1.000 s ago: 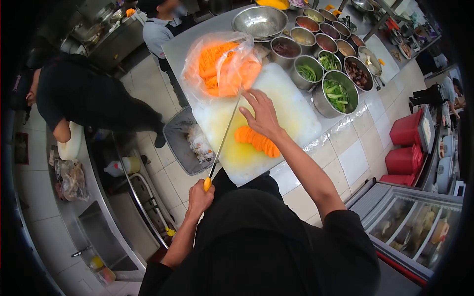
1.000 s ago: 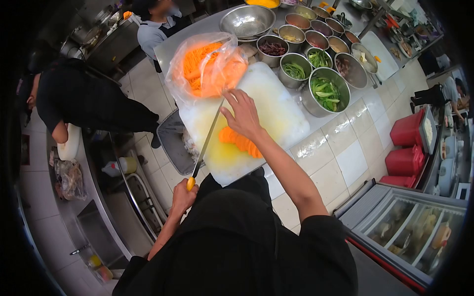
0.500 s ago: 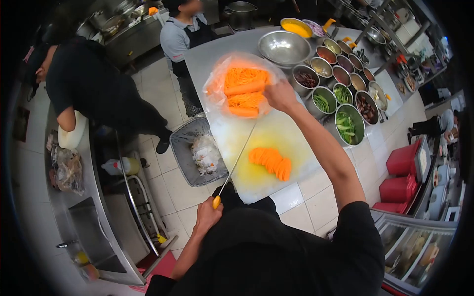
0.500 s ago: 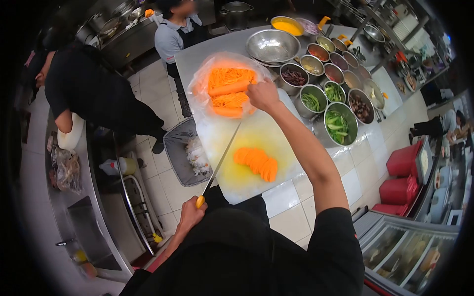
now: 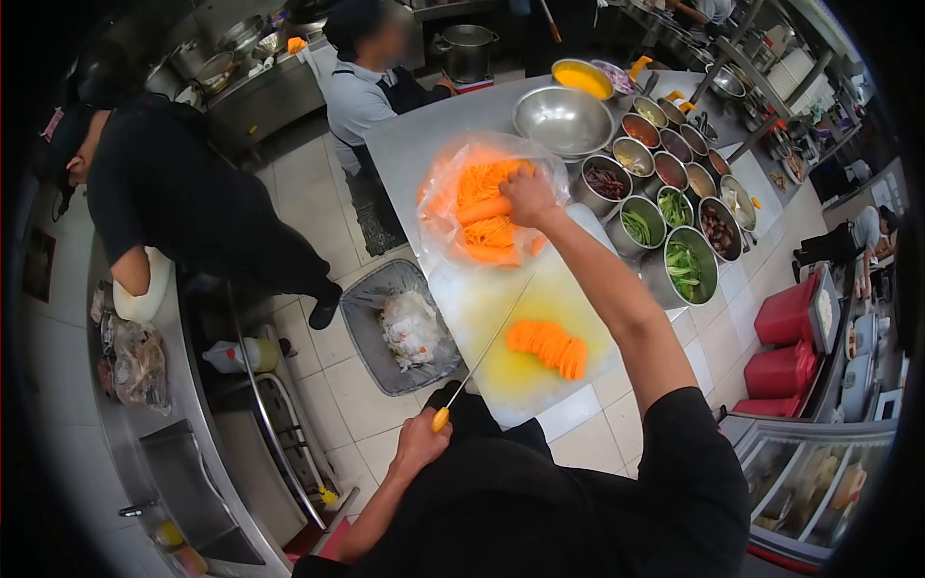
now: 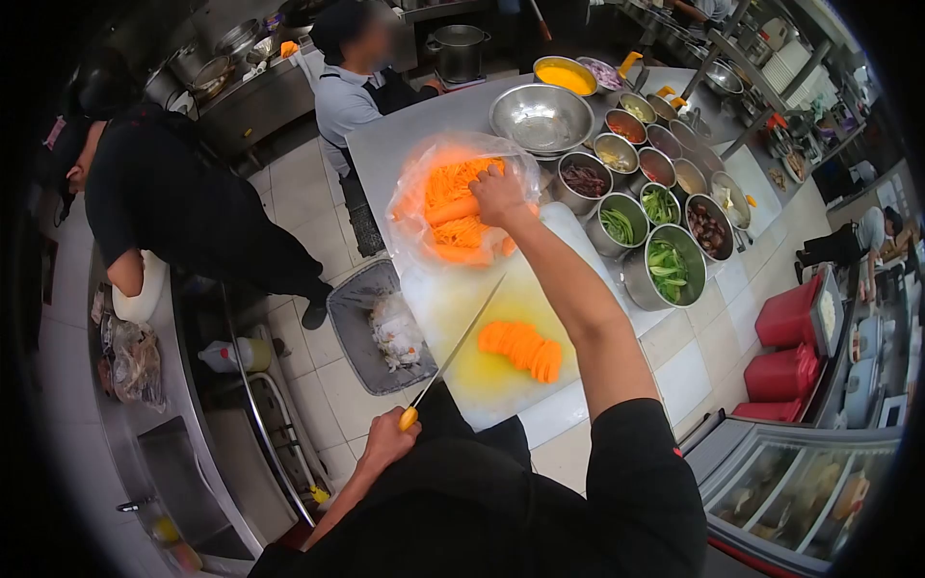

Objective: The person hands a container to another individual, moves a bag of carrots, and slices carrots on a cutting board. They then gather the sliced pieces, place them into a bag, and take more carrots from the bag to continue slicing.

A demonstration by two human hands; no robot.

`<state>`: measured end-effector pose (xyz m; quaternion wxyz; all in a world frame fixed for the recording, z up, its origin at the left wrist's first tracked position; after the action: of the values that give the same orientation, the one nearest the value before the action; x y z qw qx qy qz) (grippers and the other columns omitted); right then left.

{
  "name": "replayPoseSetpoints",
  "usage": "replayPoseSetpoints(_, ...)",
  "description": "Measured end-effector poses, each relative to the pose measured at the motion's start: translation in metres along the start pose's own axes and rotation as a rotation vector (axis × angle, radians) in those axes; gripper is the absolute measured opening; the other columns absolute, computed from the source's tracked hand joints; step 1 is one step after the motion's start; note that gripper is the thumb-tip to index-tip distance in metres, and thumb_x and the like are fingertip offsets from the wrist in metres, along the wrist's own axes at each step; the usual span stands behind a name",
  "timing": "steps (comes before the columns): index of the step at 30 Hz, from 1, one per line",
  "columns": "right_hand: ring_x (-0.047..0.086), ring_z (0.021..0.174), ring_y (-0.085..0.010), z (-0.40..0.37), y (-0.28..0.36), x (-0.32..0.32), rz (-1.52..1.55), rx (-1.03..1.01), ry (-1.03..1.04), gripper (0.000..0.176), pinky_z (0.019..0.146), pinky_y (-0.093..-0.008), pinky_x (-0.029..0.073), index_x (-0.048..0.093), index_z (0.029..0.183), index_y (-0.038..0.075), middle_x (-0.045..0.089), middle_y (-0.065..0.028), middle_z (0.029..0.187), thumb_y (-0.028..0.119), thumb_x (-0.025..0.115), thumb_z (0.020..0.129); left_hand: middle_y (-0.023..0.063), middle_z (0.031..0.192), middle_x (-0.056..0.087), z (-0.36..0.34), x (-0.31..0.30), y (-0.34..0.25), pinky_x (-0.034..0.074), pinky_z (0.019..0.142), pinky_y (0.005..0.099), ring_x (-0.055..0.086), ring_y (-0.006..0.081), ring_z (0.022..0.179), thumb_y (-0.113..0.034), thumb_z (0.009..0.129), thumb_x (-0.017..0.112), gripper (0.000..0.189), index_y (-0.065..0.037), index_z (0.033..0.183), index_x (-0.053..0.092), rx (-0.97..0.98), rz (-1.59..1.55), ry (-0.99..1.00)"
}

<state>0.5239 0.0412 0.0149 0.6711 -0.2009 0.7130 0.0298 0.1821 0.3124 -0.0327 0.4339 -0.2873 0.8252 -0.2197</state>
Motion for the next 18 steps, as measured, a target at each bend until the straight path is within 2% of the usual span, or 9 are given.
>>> replayPoseSetpoints(5,0.050,0.119,-0.0210,-0.009,-0.007,-0.027,-0.021,-0.082,0.031,0.041,0.097,-0.0466,0.035,0.066,0.113,0.018,0.062,-0.0033,0.110,0.026,0.070,0.073,0.0300,0.081,0.064,0.007,-0.002,0.008,0.049,0.075,0.0524,0.062,0.0481,0.083,-0.024,0.078,0.062,0.028,0.003,0.087,0.060,0.029,-0.012,0.037)
replayPoseSetpoints(7,0.054,0.112,-0.0238,-0.023,-0.019,-0.041,0.161,-0.122,-0.201,0.038,0.095,-0.0463,0.038,0.066,0.111,0.014,0.062,-0.0059,0.107,0.026,0.071,0.075,0.0297,0.081,0.064,0.009,-0.005,0.009,0.049,0.075,0.0523,0.062,0.0479,0.083,-0.024,0.078,0.063,0.028,0.003,0.087,0.060,0.044,-0.005,0.044)
replayPoseSetpoints(8,0.054,0.112,-0.0238,-0.031,-0.026,-0.042,0.158,-0.113,-0.192,0.038,0.095,-0.0463,0.038,0.066,0.111,0.014,0.062,-0.0059,0.107,0.026,0.071,0.075,0.0294,0.081,0.064,0.011,-0.006,0.008,0.049,0.075,0.0522,0.062,0.0477,0.083,-0.024,0.078,0.063,0.028,0.003,0.087,0.061,0.056,0.006,0.047)
replayPoseSetpoints(10,0.057,0.105,-0.0291,-0.064,-0.040,-0.063,0.455,-0.022,-0.369,0.037,0.090,-0.0444,0.042,0.065,0.109,0.009,0.062,-0.0104,0.104,0.027,0.071,0.077,0.0293,0.081,0.064,0.014,-0.010,0.006,0.049,0.075,0.0520,0.063,0.0474,0.083,-0.024,0.079,0.064,0.028,0.002,0.087,0.061,0.066,-0.001,0.063)
replayPoseSetpoints(11,0.057,0.102,-0.0342,-0.088,-0.045,-0.078,0.564,-0.016,-0.363,0.039,0.086,-0.0433,0.044,0.063,0.108,0.003,0.062,-0.0145,0.103,0.027,0.072,0.079,0.0291,0.081,0.065,0.014,-0.011,0.006,0.049,0.075,0.0519,0.063,0.0472,0.083,-0.024,0.079,0.064,0.028,0.002,0.087,0.061,0.069,-0.004,0.070)
replayPoseSetpoints(14,0.057,0.101,-0.0354,-0.160,-0.058,-0.073,0.578,0.191,-0.366,0.040,0.086,-0.0441,0.045,0.061,0.107,-0.002,0.062,-0.0173,0.103,0.024,0.073,0.079,0.0287,0.081,0.065,0.018,-0.011,0.006,0.049,0.074,0.0510,0.063,0.0467,0.083,-0.024,0.079,0.064,0.028,0.003,0.087,0.062,0.079,-0.011,0.100)
replayPoseSetpoints(16,0.057,0.097,-0.0368,-0.205,-0.074,-0.042,0.646,0.470,-0.420,0.038,0.086,-0.0444,0.045,0.061,0.105,-0.003,0.061,-0.0202,0.098,0.023,0.073,0.080,0.0284,0.081,0.065,0.019,-0.013,0.004,0.049,0.074,0.0501,0.063,0.0465,0.081,-0.025,0.079,0.064,0.030,0.004,0.087,0.062,0.097,-0.004,0.106)
replayPoseSetpoints(17,0.057,0.097,-0.0368,-0.218,-0.078,-0.022,0.647,0.484,-0.418,0.038,0.086,-0.0444,0.045,0.061,0.105,-0.003,0.061,-0.0202,0.098,0.023,0.073,0.080,0.0284,0.081,0.065,0.019,-0.014,0.003,0.049,0.074,0.0501,0.063,0.0465,0.081,-0.025,0.079,0.064,0.030,0.004,0.087,0.062,0.101,0.004,0.117)
replayPoseSetpoints(18,0.056,0.097,-0.0376,-0.231,-0.084,0.009,0.624,0.617,-0.353,0.039,0.086,-0.0449,0.045,0.060,0.107,-0.002,0.060,-0.0202,0.099,0.022,0.073,0.080,0.0284,0.081,0.065,0.020,-0.015,0.001,0.049,0.073,0.0499,0.063,0.0464,0.080,-0.025,0.080,0.064,0.031,0.004,0.087,0.062,0.092,0.011,0.115)
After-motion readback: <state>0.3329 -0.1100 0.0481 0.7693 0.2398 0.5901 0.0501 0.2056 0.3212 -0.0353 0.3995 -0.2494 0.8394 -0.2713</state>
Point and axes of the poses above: each hand's wrist, its own z-axis towards the middle knuckle, its own x-axis out of the palm, y = z × x, the point moved 4 cm from there along z, towards the middle knuckle
